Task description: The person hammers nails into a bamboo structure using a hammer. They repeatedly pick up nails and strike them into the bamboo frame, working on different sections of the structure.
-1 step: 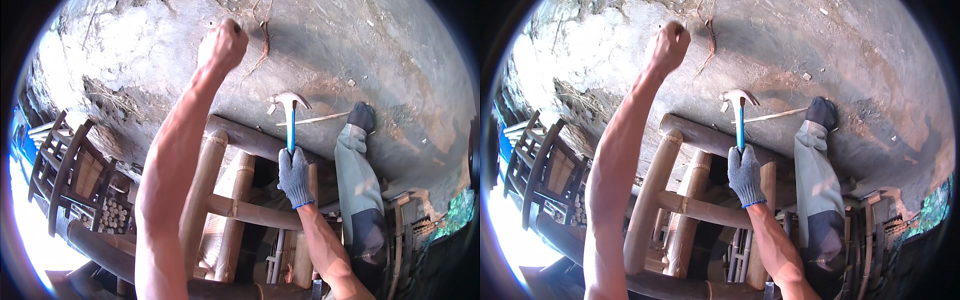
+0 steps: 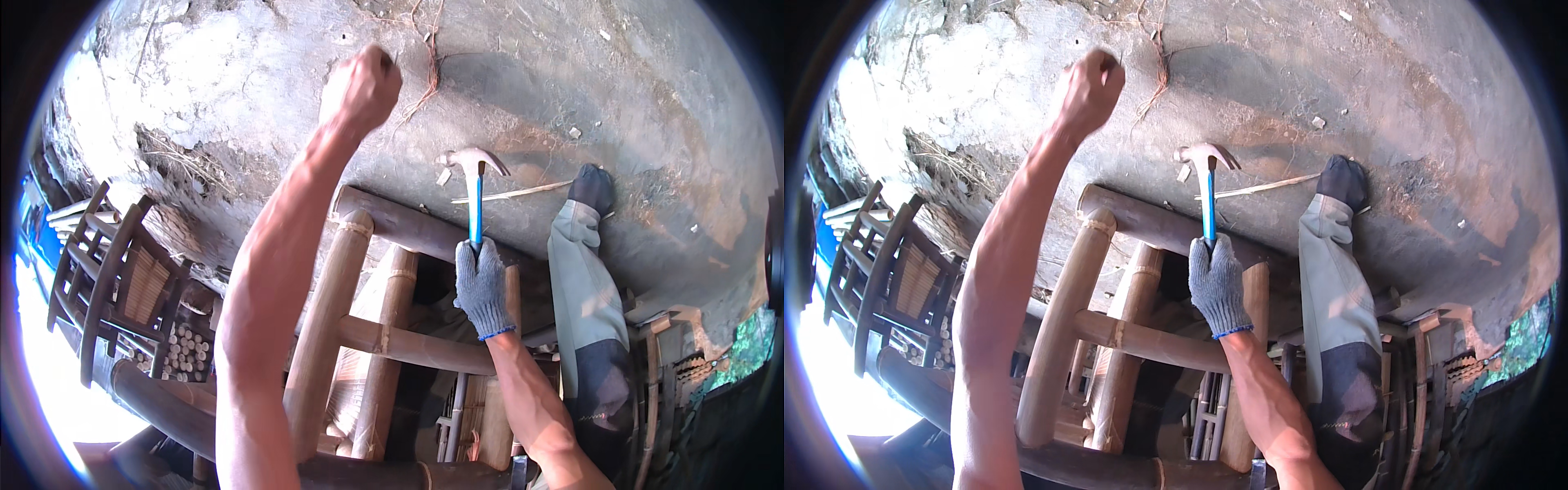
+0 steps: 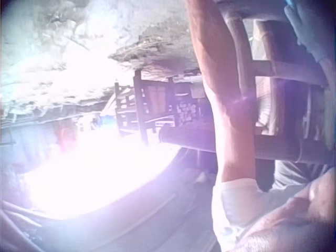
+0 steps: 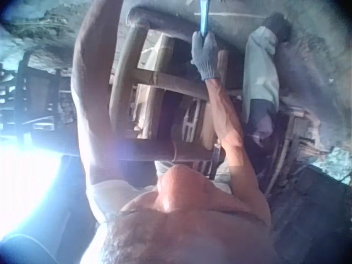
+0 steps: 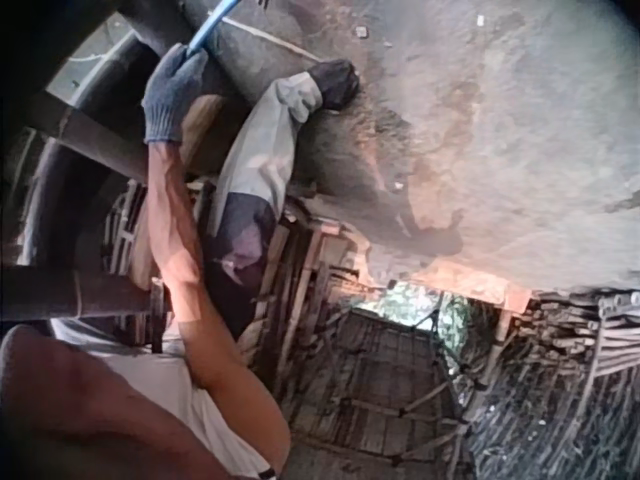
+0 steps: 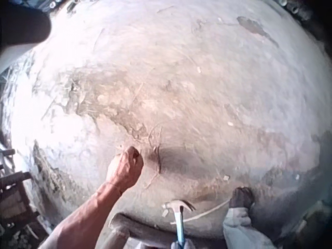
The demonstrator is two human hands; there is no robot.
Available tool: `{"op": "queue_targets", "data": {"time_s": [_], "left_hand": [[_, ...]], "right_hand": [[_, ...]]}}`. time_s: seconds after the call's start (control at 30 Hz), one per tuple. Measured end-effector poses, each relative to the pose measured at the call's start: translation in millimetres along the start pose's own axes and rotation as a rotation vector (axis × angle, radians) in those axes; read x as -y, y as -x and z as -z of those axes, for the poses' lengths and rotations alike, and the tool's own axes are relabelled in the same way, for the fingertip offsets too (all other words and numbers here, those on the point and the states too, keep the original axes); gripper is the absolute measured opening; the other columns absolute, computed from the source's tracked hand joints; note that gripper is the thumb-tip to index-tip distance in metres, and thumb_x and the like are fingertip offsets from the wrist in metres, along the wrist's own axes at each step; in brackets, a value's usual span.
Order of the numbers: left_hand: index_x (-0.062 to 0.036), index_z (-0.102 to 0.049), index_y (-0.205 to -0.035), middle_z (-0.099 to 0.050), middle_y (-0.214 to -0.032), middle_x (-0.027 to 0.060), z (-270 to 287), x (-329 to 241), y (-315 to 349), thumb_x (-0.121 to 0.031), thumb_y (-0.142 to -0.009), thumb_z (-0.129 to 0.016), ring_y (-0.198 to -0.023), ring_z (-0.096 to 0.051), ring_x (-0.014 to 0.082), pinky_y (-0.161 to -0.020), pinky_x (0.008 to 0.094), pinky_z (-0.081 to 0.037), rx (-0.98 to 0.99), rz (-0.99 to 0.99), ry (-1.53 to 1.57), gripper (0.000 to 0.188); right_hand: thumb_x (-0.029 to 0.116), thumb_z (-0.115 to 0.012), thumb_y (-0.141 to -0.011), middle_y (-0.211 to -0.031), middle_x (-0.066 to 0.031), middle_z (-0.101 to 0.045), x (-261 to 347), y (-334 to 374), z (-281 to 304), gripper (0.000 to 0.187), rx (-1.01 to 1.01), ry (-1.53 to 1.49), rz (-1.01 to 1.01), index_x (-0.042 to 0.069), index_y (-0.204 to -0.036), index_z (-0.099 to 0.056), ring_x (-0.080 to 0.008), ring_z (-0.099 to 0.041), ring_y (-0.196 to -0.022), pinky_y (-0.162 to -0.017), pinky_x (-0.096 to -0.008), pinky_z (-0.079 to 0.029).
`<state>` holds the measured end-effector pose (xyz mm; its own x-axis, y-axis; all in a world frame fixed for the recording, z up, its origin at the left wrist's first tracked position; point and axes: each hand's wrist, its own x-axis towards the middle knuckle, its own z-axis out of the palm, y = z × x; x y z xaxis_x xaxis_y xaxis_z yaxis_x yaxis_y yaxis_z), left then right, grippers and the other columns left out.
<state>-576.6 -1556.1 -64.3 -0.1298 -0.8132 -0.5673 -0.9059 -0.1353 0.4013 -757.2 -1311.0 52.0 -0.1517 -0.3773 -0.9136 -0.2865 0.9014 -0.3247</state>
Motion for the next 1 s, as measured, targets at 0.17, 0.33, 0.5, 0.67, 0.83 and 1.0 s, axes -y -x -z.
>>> {"op": "queue_targets", "data": {"time_s": [0.17,0.33,0.5,0.67,0.83,1.0], "left_hand": [[0.0002,-0.068,-0.095,-0.072,-0.086,0.0166,7,40,96,-0.015,-0.086,-0.062,-0.082,-0.071,0.0268,-0.079,0.0368,-0.055,0.33,0.032,0.124,0.018],[-0.0039,-0.071,-0.094,-0.069,-0.091,0.0137,7,75,131,-0.016,-0.085,-0.064,-0.087,-0.069,0.0283,-0.081,0.0388,-0.054,0.537,0.012,-0.012,0.017],[-0.0094,-0.072,-0.092,-0.067,-0.096,0.0081,5,80,134,-0.021,-0.088,-0.063,-0.09,-0.067,0.0309,-0.08,0.0431,-0.054,0.626,-0.074,-0.223,0.015],[-0.012,-0.073,-0.09,-0.068,-0.097,0.0045,2,81,135,-0.023,-0.089,-0.063,-0.091,-0.068,0.0304,-0.078,0.0438,-0.055,0.626,-0.112,-0.261,0.015],[-0.0133,-0.074,-0.09,-0.068,-0.096,0.0039,1,82,134,-0.023,-0.088,-0.064,-0.09,-0.068,0.0296,-0.078,0.0429,-0.054,0.639,-0.13,-0.29,0.014],[-0.0138,-0.074,-0.089,-0.069,-0.097,0.0038,0,79,130,-0.024,-0.088,-0.064,-0.089,-0.068,0.0294,-0.079,0.0428,-0.054,0.662,-0.115,-0.317,0.014]], "right_hand": [[0.026,-0.054,-0.1,-0.074,-0.0248,-0.063,14,3,-2,0.027,0.023,0.068,0.07,0.001,-0.094,-0.053,-0.0456,-0.066,-0.074,-0.061,-0.0511,-0.05],[0.027,-0.054,-0.1,-0.072,-0.0263,-0.063,10,2,-12,0.027,0.134,0.105,0.071,0.0,-0.096,-0.052,-0.0467,-0.066,-0.073,-0.06,-0.053,-0.051],[0.024,-0.051,-0.102,-0.082,-0.0312,-0.065,18,4,-15,0.031,0.251,0.102,0.107,-0.002,-0.118,-0.05,-0.0499,-0.066,-0.079,-0.067,-0.0549,-0.052],[0.019,-0.049,-0.102,-0.095,-0.0361,-0.063,7,10,-33,0.044,0.245,-0.047,0.259,-0.003,-0.139,-0.041,-0.0511,-0.064,-0.093,-0.077,-0.0522,-0.052],[0.014,-0.049,-0.102,-0.096,-0.0367,-0.062,22,8,-30,0.035,0.311,0.083,0.184,-0.003,-0.131,-0.047,-0.0492,-0.065,-0.09,-0.077,-0.0518,-0.052],[0.017,-0.048,-0.103,-0.099,-0.0283,-0.065,38,16,-27,0.029,0.19,-0.107,0.099,-0.002,-0.126,-0.051,-0.0446,-0.067,-0.084,-0.073,-0.0506,-0.053]]}}
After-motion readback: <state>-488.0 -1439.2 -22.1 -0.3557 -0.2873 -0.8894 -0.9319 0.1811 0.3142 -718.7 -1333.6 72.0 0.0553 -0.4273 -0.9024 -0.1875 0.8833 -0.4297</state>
